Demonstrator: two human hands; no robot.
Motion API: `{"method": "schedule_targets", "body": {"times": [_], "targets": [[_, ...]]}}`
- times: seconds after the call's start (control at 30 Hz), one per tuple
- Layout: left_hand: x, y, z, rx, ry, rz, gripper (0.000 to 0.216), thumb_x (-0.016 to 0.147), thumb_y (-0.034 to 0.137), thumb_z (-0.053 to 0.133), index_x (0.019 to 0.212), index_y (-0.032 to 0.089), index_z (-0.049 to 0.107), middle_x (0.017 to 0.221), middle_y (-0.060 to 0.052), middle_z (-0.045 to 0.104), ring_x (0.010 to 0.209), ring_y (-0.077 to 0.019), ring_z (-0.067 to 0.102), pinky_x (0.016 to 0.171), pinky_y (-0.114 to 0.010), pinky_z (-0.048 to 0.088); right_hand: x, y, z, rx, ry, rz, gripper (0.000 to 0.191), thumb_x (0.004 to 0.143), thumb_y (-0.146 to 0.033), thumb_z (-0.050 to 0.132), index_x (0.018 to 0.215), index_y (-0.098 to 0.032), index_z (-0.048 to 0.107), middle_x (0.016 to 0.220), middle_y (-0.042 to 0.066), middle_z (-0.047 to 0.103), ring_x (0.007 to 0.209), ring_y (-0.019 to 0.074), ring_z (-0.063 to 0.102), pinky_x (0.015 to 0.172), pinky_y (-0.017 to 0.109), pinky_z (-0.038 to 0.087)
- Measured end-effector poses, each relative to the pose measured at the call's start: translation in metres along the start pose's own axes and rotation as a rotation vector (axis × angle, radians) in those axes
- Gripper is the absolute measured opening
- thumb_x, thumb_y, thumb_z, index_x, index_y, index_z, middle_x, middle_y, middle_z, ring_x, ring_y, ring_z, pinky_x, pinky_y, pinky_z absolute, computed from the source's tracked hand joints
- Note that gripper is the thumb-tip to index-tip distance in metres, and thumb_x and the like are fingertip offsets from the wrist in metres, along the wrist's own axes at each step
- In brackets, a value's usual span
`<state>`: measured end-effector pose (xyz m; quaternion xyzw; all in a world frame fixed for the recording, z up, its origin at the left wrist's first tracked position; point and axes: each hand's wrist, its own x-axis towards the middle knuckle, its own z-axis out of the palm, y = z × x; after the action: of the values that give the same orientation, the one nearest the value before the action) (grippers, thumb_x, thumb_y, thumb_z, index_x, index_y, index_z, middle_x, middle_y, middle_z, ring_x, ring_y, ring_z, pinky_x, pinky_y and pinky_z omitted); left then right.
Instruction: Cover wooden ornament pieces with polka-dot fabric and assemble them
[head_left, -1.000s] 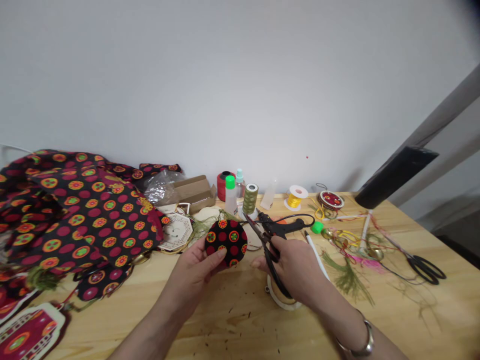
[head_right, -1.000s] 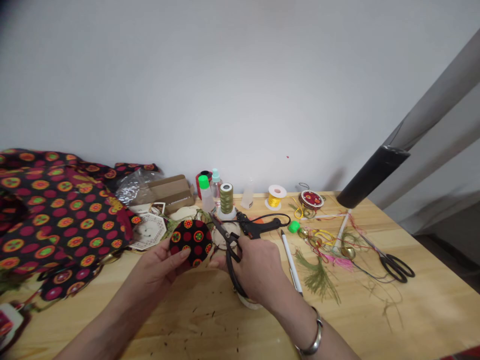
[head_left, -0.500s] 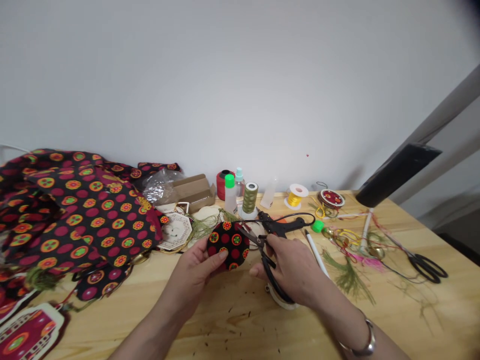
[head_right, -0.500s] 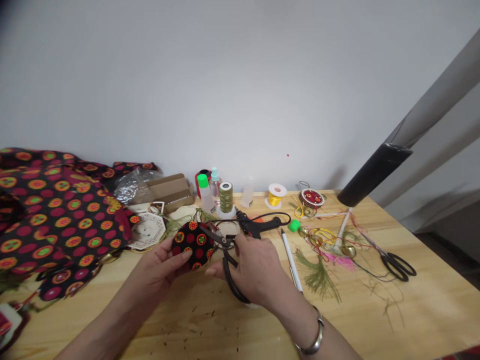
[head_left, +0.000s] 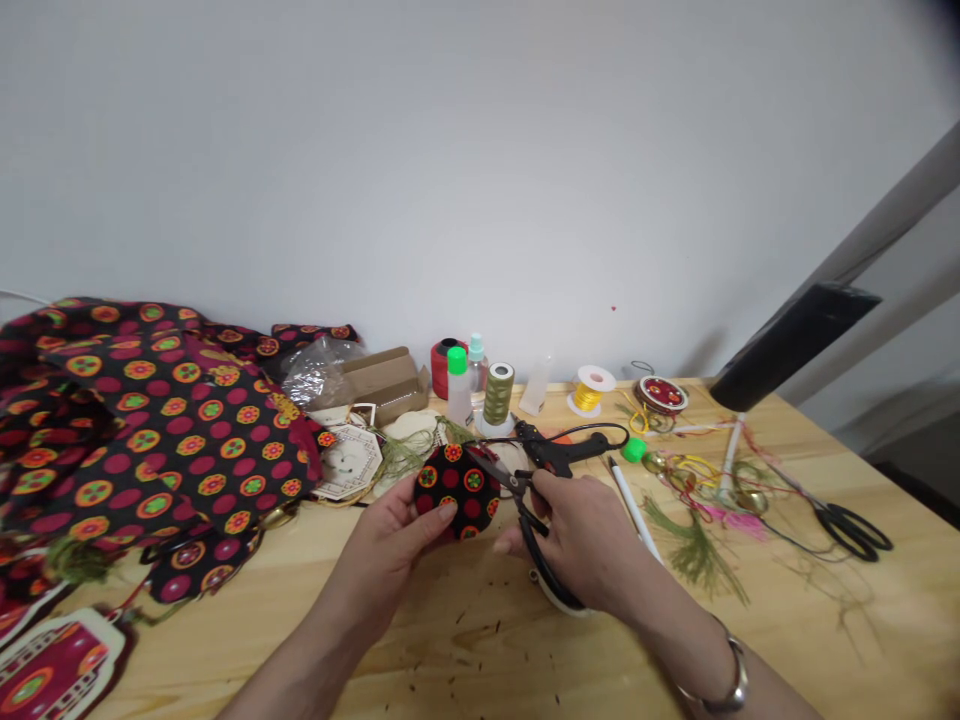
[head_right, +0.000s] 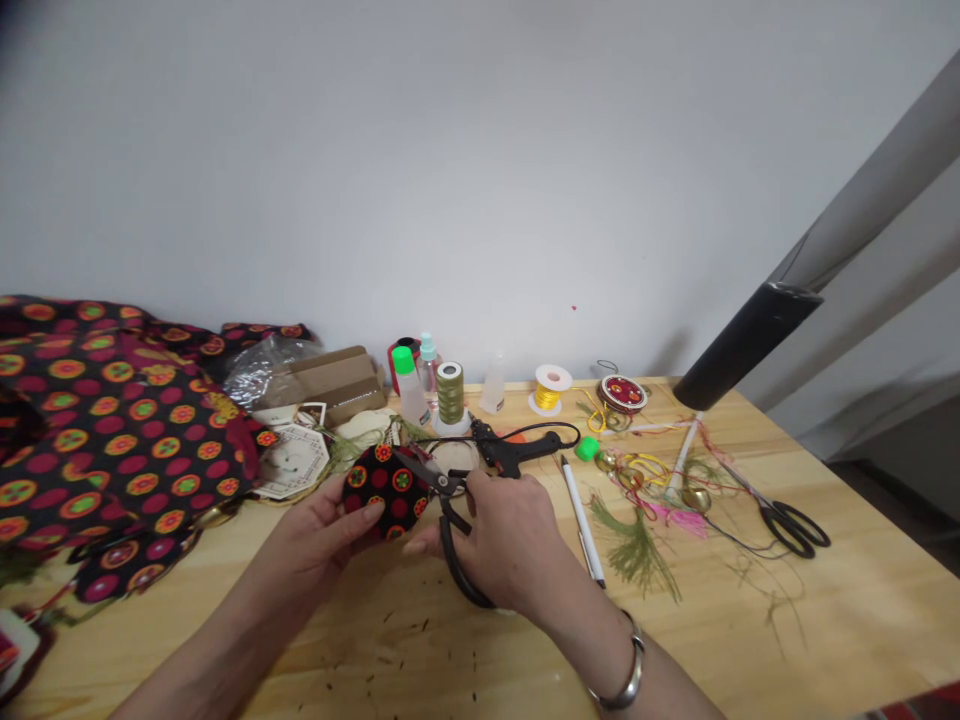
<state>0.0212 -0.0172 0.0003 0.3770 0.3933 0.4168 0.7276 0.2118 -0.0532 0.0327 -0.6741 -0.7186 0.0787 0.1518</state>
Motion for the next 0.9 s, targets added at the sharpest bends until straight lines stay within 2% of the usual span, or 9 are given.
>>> {"method": "schedule_targets", "body": {"times": [0.33, 0.67, 0.9], "targets": [[-0.0006, 0.0021, 0.0024, -0.006, -0.004, 0.002, 0.037, 0.072, 0.019, 0.070, 0.108, 0.018, 0.063, 0.101, -0.008, 0.072, 0.088, -0.0185, 0.067, 0.075, -0.025, 0.051, -0.0013, -0.0009, -0.0018, -0.014, -0.001, 0.050, 0.048, 0.073, -0.066, 0.051, 0.059, -0.020, 0.053, 0.055, 0.002, 0.062, 0.052, 0.0151, 0.056, 0.048, 0.025, 0.021], [0.0004, 0.0025, -0.0022, 0.026, -0.074, 0.042, 0.037, 0.076, 0.020, 0.066, 0.112, 0.016, 0.059, 0.109, -0.012, 0.069, 0.092, -0.0208, 0.065, 0.081, -0.029, 0.049, 0.0009, 0.0032, -0.0012, -0.018, 0.014, 0.046, 0.048, 0.071, -0.066, 0.052, 0.058, -0.020, 0.057, 0.051, 0.002, 0.062, 0.050, 0.0150, 0.056, 0.047, 0.024, 0.020], [0.0009, 0.0038, -0.0026, 0.068, -0.049, 0.053, 0.036, 0.075, 0.021, 0.067, 0.111, 0.015, 0.060, 0.106, -0.011, 0.070, 0.091, -0.0201, 0.065, 0.082, -0.029, 0.049, 0.0024, 0.0078, 0.0002, -0.051, 0.018, 0.037, 0.047, 0.072, -0.064, 0.052, 0.057, -0.021, 0.058, 0.050, 0.003, 0.062, 0.049, 0.0154, 0.057, 0.047, 0.025, 0.020]]}}
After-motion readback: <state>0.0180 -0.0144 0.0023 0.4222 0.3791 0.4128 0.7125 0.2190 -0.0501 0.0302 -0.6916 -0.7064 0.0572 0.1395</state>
